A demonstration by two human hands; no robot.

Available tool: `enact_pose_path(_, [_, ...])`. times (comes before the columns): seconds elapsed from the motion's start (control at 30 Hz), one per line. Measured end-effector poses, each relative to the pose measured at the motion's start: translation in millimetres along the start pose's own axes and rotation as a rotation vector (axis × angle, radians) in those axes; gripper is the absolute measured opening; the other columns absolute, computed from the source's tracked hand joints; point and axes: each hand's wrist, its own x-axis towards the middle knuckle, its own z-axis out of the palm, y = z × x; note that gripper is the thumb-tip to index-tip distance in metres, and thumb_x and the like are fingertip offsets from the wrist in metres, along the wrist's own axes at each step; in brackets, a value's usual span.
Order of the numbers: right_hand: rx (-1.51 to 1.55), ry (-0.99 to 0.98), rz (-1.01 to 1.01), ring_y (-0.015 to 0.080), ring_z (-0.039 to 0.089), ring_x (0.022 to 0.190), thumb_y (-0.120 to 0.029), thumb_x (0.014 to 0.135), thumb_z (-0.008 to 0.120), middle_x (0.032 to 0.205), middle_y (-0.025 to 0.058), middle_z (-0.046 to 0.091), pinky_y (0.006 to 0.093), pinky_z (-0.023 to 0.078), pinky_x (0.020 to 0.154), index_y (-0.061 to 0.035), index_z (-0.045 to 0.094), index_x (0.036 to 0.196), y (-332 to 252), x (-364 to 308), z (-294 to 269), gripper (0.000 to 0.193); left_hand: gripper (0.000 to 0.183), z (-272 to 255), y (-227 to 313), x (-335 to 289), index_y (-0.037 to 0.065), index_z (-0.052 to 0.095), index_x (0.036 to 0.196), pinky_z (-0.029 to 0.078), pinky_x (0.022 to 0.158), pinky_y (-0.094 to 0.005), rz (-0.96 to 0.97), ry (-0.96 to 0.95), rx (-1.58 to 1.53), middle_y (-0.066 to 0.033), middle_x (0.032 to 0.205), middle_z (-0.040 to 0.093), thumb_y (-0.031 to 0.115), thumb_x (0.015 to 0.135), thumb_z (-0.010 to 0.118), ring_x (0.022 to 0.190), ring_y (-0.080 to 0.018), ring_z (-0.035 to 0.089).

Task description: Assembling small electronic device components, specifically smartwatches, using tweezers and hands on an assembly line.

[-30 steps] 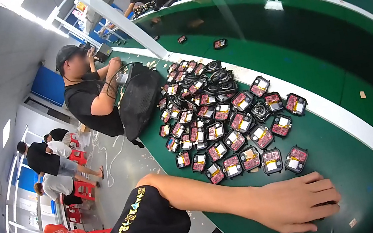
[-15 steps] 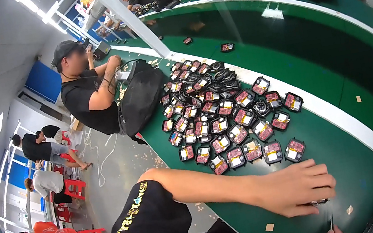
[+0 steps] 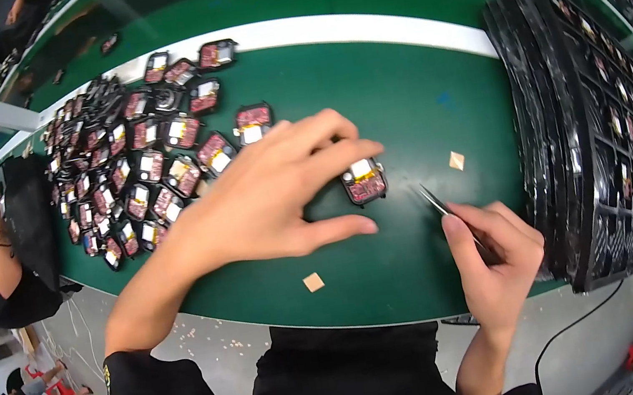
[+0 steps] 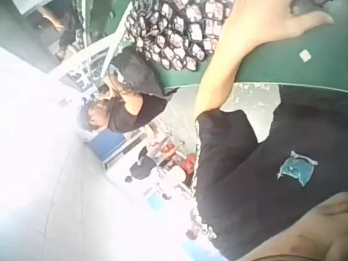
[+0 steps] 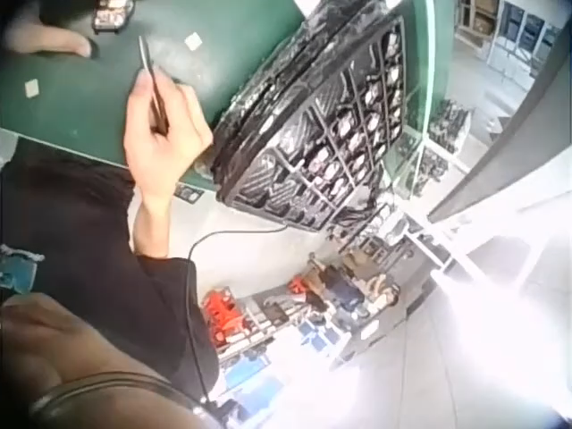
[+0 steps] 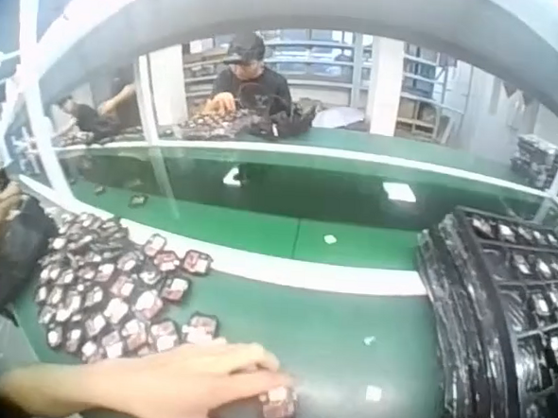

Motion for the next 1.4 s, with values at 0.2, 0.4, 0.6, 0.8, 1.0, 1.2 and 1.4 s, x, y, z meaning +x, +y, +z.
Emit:
enact_pose_path(0.2, [0.021, -0.025, -0.044, 0.0033, 0.048, 0.057, 0.002, 0.09, 0.088, 0.07, 0.0014, 0.065, 0.0237, 0.031, 0.051, 0.0044, 0.084, 0.104, 3.1, -1.1, -1.2, 0.014, 0.061, 3.6, -6.4, -1.1, 0.007, 0.074, 0.136, 0.054, 0.086, -0.0408, 0.019, -0.014, -0.053, -0.0079, 0.114, 0.066, 0.022, 0.081, 0.096, 0.099, -0.0292, 0.067])
enact_pose_path(0.4, [0.137, -0.108, -0.059, 0.0025, 0.047, 0.056, 0.004, 0.087, 0.087, 0.07, 0.0006, 0.065, 0.0227, 0.03, 0.051, 0.0035, 0.085, 0.101, 5.0, -5.6, -10.8, 0.014, 0.055, 18.3, 7.2, -3.9, 0.01, 0.078, 0.128, 0.042, 0.087, -0.0341, 0.088, -0.048, -0.216, -0.0037, 0.116, 0.078, 0.032, 0.081, 0.097, 0.095, -0.0203, 0.068])
enact_pose_path(0.6, [0.057, -0.133, -0.095, 0.0017, 0.046, 0.051, 0.007, 0.083, 0.083, 0.067, 0.0002, 0.063, 0.0226, 0.03, 0.048, 0.003, 0.084, 0.095, 5.9, -4.1, -10.4, 0.012, 0.054, 29.0, 9.1, 0.8, 0.008, 0.083, 0.12, 0.04, 0.084, -0.0335, 0.102, -0.029, -0.236, 0.0011, 0.089, 0.074, 0.034, 0.076, 0.099, 0.083, -0.0154, 0.069])
enact_pose_path(0.8, [0.027, -0.16, -0.152, 0.0042, 0.045, 0.048, 0.007, 0.078, 0.083, 0.066, 0.0013, 0.062, 0.0237, 0.029, 0.046, 0.0013, 0.083, 0.091, 6.0, -0.6, -10.4, 0.014, 0.057, 27.4, 8.0, 2.3, 0.004, 0.084, 0.118, 0.041, 0.083, -0.0339, 0.123, -0.024, -0.201, -0.0031, 0.092, 0.076, 0.029, 0.07, 0.101, 0.084, -0.0194, 0.068])
enact_pose_path(1.0, [-0.033, -0.188, -0.106, 0.0042, 0.049, 0.057, 0.008, 0.082, 0.082, 0.068, 0.0012, 0.063, 0.024, 0.03, 0.052, 0.004, 0.084, 0.097, -2.3, -1.6, -10.7, 0.015, 0.061, 28.1, 10.3, 4.9, 0.003, 0.084, 0.118, 0.039, 0.079, -0.0332, 0.106, -0.037, -0.161, -0.0035, 0.091, 0.075, 0.035, 0.069, 0.1, 0.079, -0.0187, 0.062])
enact_pose_path(1.2, [-0.022, -0.184, -0.135, 0.0031, 0.046, 0.054, 0.008, 0.08, 0.084, 0.069, 0.0007, 0.064, 0.0232, 0.028, 0.05, 0.0029, 0.084, 0.096, 0.3, -1.9, -12.4, 0.017, 0.064, 26.5, 12.8, 6.8, 0.003, 0.084, 0.119, 0.038, 0.076, -0.0324, 0.09, -0.05, -0.106, -0.0032, 0.09, 0.074, 0.038, 0.067, 0.1, 0.075, -0.0169, 0.06])
enact_pose_path(1.4, [-0.064, -0.122, -0.241, 0.0029, 0.046, 0.053, 0.011, 0.076, 0.083, 0.07, 0.0012, 0.065, 0.0227, 0.029, 0.049, 0.0031, 0.085, 0.097, 6.1, -2.7, -14.4, 0.023, 0.066, 27.9, 14.6, 6.6, 0.004, 0.083, 0.117, 0.035, 0.069, -0.0301, 0.04, -0.006, -0.134, -0.0022, 0.086, 0.073, 0.04, 0.065, 0.102, 0.066, -0.0123, 0.051])
